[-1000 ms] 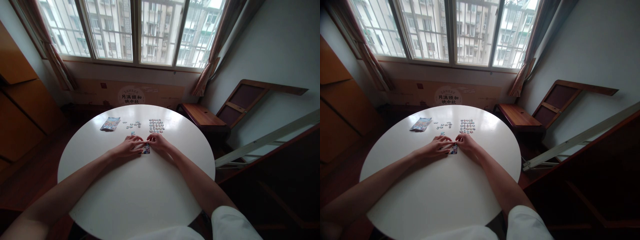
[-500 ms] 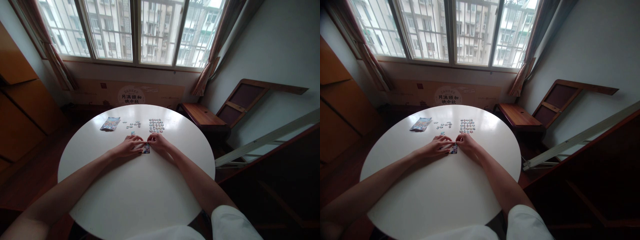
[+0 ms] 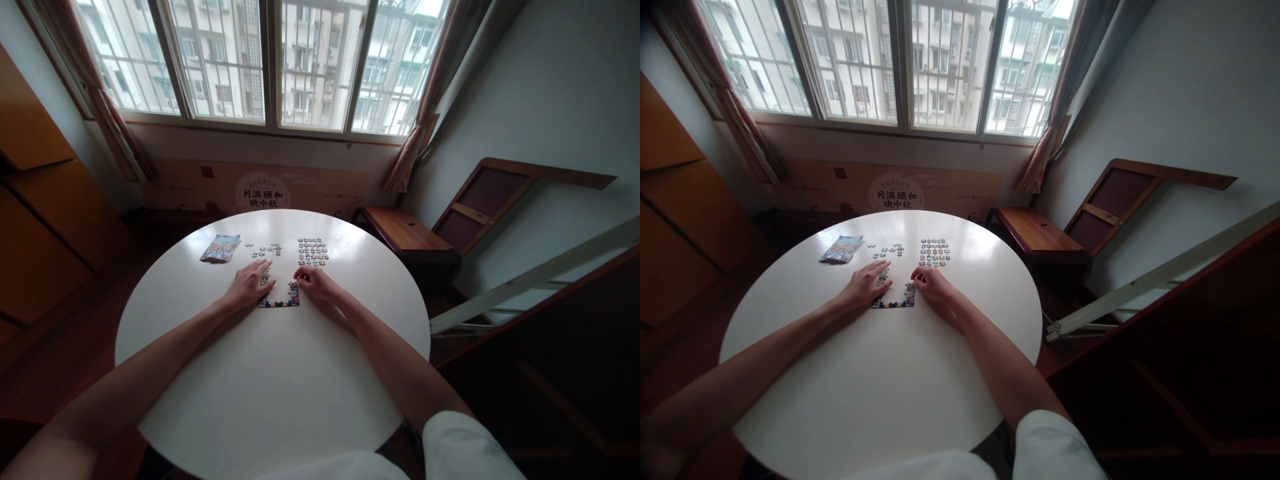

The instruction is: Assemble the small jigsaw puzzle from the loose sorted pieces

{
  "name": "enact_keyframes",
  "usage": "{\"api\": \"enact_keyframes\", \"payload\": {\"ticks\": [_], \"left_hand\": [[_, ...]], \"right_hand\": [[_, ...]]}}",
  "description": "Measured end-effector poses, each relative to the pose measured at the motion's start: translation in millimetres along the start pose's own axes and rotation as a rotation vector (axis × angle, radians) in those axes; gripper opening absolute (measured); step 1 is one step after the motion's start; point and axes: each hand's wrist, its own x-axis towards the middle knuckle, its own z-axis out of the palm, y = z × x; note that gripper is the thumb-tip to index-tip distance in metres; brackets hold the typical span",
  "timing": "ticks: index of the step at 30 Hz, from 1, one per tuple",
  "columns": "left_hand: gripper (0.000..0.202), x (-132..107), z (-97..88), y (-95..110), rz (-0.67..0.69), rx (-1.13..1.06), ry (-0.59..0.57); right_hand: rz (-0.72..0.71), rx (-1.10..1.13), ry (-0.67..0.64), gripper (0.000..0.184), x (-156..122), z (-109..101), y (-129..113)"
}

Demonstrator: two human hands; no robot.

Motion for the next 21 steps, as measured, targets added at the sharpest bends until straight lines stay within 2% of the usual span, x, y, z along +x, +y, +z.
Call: {"api": "enact_keyframes", "payload": {"ticks": [3, 7, 21], "left_hand": [[0.063, 1.6, 5.9, -4.0, -0.076, 0.059, -0.087], [0.061, 0.7, 5.7, -2.5, -0.092, 0.086, -0.14], [0.058, -0.4, 0.8, 1.2, -0.074, 0.091, -0.116]], "right_hand": [[-0.011, -0.023, 0.0, 0.013, -0.1, -1.1, -1.6], [-0.035, -0.038, 0.005, 0.012, -0.3, -1.8, -2.3], [-0.088, -0.05, -0.004, 0.016, 0.2, -1.1, 2.1]]}}
